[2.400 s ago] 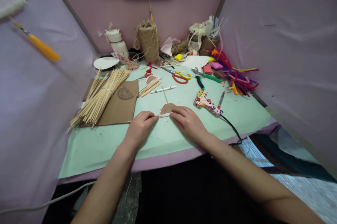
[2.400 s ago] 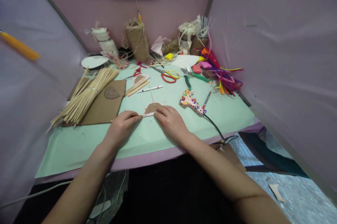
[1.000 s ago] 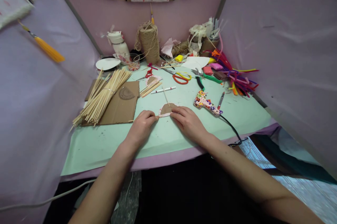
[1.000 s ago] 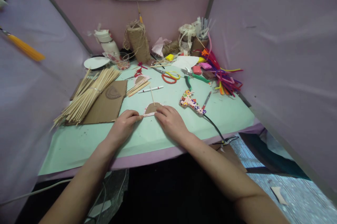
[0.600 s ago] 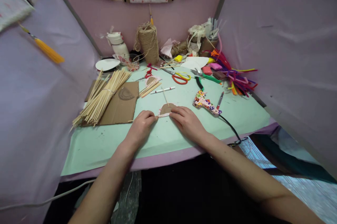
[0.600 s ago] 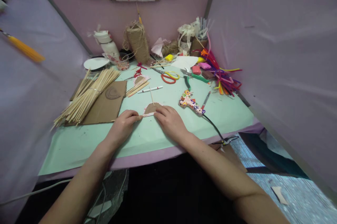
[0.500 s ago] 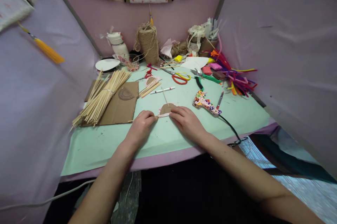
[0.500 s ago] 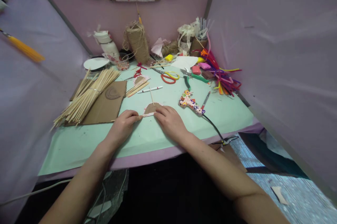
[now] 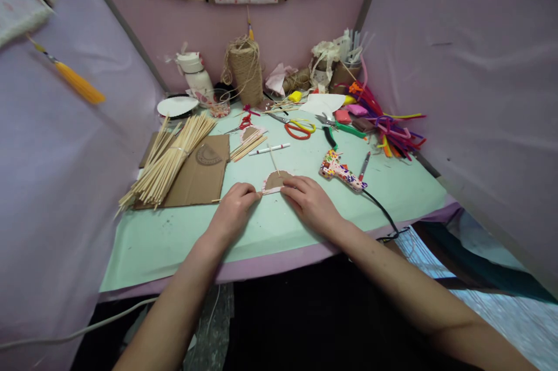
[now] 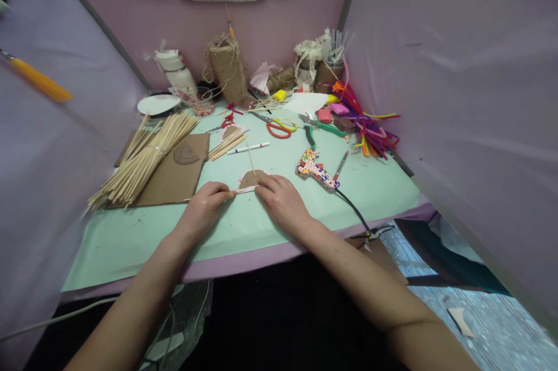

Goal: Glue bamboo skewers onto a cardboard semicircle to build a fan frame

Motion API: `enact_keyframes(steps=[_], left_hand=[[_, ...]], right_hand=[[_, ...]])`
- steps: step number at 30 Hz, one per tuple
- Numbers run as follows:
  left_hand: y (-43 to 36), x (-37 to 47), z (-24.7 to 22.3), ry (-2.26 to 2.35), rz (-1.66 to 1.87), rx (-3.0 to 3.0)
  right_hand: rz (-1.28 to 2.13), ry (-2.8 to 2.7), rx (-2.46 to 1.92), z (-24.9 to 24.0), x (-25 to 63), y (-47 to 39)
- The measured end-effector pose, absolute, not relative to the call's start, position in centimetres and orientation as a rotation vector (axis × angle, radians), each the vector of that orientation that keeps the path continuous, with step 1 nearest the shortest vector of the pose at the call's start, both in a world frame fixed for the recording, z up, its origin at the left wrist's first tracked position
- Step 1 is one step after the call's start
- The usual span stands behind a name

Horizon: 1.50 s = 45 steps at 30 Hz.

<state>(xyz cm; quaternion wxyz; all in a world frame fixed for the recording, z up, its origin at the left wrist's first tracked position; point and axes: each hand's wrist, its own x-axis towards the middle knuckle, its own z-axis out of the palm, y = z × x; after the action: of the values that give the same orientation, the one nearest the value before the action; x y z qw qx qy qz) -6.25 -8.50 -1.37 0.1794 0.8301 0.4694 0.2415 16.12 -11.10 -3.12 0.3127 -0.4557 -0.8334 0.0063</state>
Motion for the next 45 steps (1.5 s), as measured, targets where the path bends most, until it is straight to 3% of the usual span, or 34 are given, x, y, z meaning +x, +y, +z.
enact_keyframes(steps=[45], left_hand=[[-8.44, -6.33, -1.43, 1.310, 0.654, 2.365]], right_hand=[[0.023, -2.206, -1.212, -2.83, 16.10, -11.21]])
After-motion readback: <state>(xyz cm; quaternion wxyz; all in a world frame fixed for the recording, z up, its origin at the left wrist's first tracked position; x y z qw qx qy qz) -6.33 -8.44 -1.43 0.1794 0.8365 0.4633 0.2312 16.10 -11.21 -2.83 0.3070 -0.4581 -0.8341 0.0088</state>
